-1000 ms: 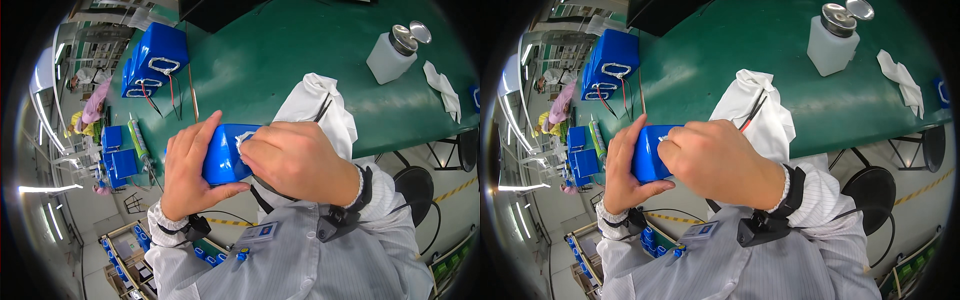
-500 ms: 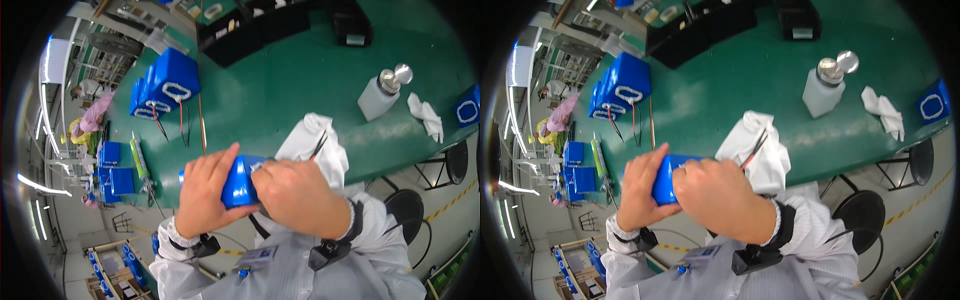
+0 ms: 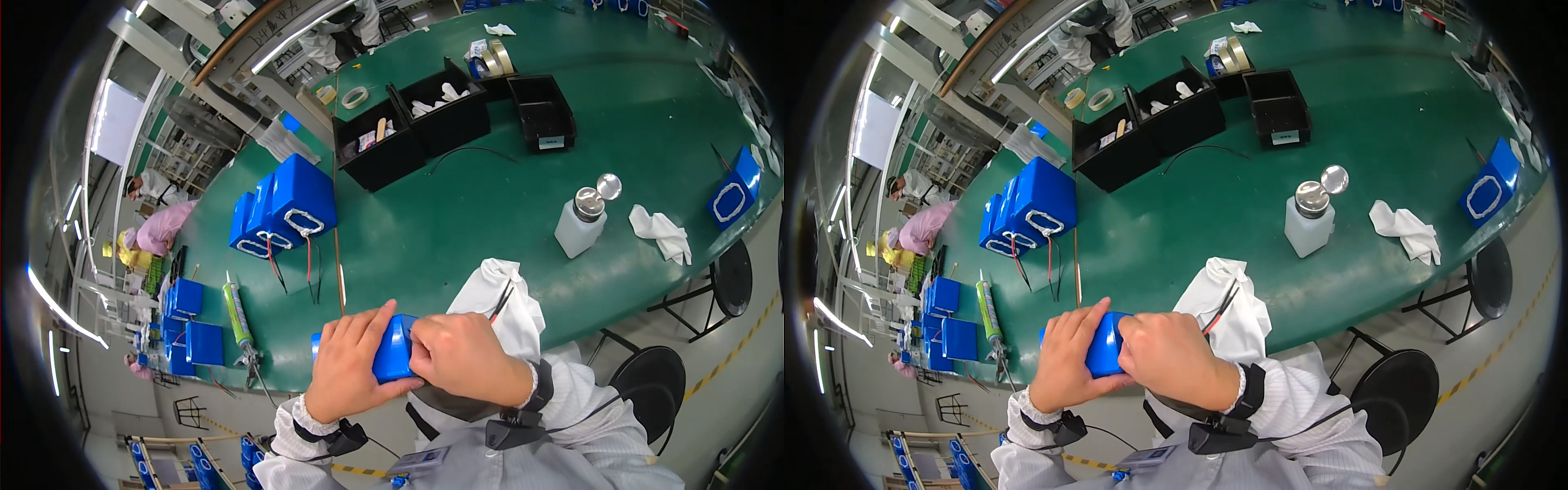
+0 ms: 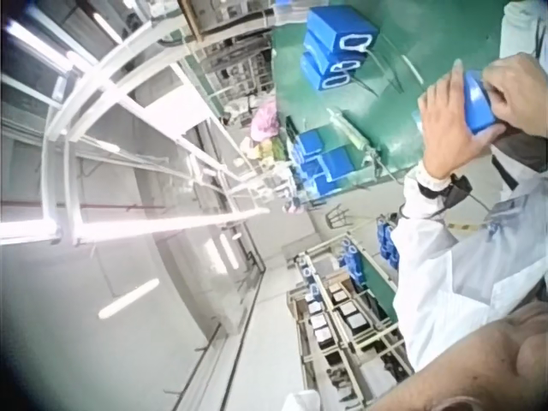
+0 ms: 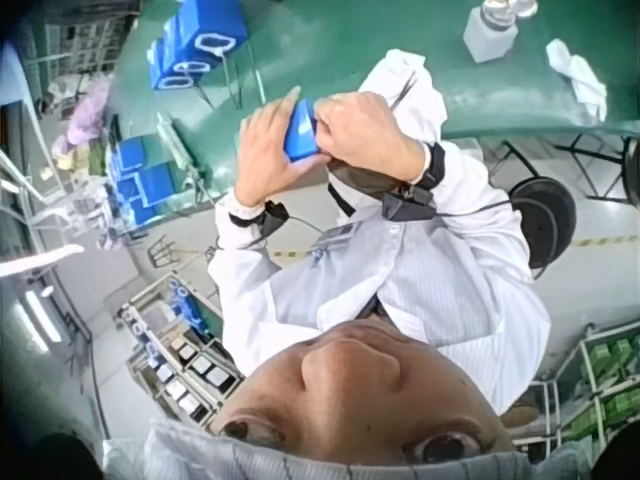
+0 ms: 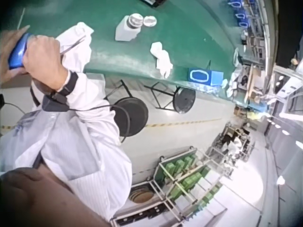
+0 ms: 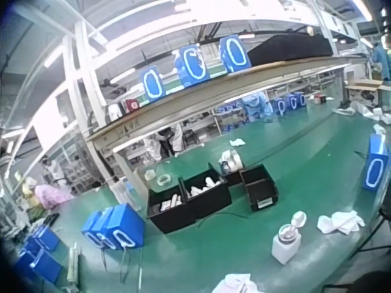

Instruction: The worker is cleaning and applying sealant/adhesive residue check to blue battery pack units.

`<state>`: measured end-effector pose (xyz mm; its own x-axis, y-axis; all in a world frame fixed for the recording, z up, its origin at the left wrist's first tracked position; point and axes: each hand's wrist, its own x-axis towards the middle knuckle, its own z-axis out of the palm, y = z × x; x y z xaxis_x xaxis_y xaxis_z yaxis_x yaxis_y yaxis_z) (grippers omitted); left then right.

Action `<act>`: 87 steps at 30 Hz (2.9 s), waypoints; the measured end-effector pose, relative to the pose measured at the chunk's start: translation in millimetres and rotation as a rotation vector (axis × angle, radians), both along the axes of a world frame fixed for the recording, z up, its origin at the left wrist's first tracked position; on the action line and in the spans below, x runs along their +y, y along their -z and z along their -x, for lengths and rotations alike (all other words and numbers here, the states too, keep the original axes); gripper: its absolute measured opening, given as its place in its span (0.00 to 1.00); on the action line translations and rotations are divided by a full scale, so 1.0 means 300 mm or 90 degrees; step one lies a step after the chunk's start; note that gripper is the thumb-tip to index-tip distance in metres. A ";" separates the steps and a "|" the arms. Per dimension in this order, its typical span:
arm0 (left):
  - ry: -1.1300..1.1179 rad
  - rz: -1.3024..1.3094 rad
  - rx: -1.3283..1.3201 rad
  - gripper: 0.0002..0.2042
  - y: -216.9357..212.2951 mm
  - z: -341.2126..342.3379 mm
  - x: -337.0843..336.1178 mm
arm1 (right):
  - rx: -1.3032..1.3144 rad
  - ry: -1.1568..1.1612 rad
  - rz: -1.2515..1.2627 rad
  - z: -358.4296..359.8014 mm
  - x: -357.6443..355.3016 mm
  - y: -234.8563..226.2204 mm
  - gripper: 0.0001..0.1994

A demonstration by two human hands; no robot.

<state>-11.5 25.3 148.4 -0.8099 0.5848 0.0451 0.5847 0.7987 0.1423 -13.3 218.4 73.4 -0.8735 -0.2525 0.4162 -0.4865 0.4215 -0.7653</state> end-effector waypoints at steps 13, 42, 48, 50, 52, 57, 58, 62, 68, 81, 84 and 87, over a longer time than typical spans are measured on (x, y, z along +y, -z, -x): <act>0.005 0.001 0.011 0.55 0.013 0.017 -0.007 | -0.070 -0.031 0.192 0.029 -0.003 0.024 0.04; 0.014 -0.007 -0.046 0.60 0.010 0.038 -0.025 | 0.028 -0.112 0.178 -0.044 0.139 0.114 0.09; 0.007 0.000 -0.040 0.59 0.014 0.028 -0.023 | 0.050 -0.074 0.239 0.006 0.073 0.135 0.05; 0.007 0.001 -0.043 0.59 0.017 0.028 -0.025 | 0.057 -0.096 0.230 0.016 0.070 0.122 0.03; 0.005 0.001 -0.042 0.59 0.017 0.028 -0.026 | 0.059 -0.103 0.225 0.024 0.062 0.122 0.03; 0.004 -0.005 -0.049 0.58 0.020 0.034 -0.026 | 0.096 -0.110 0.179 0.041 0.059 0.110 0.04; 0.003 -0.004 -0.047 0.58 0.019 0.034 -0.028 | 0.105 -0.115 0.158 0.043 0.059 0.105 0.05; 0.004 -0.006 -0.049 0.57 0.012 0.039 -0.026 | 0.115 -0.109 0.125 0.045 0.046 0.089 0.08; 0.017 -0.007 -0.031 0.55 0.004 0.035 -0.018 | 0.058 -0.106 0.149 0.052 0.020 0.067 0.06; 0.006 0.009 -0.027 0.54 0.014 0.018 -0.025 | -0.123 -0.297 0.338 0.005 0.056 0.000 0.07; 0.011 0.000 -0.030 0.54 0.006 0.022 -0.015 | -0.161 -0.324 0.380 -0.020 0.083 0.010 0.07; 0.007 0.004 -0.040 0.54 0.002 0.025 -0.012 | -0.060 -0.278 0.354 -0.041 0.107 0.055 0.06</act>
<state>-19.1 21.8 147.6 -0.8043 0.5942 -0.0094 0.5838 0.7931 0.1737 -0.9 250.4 56.7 -0.7798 -0.3594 0.5126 -0.4429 -0.2619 -0.8575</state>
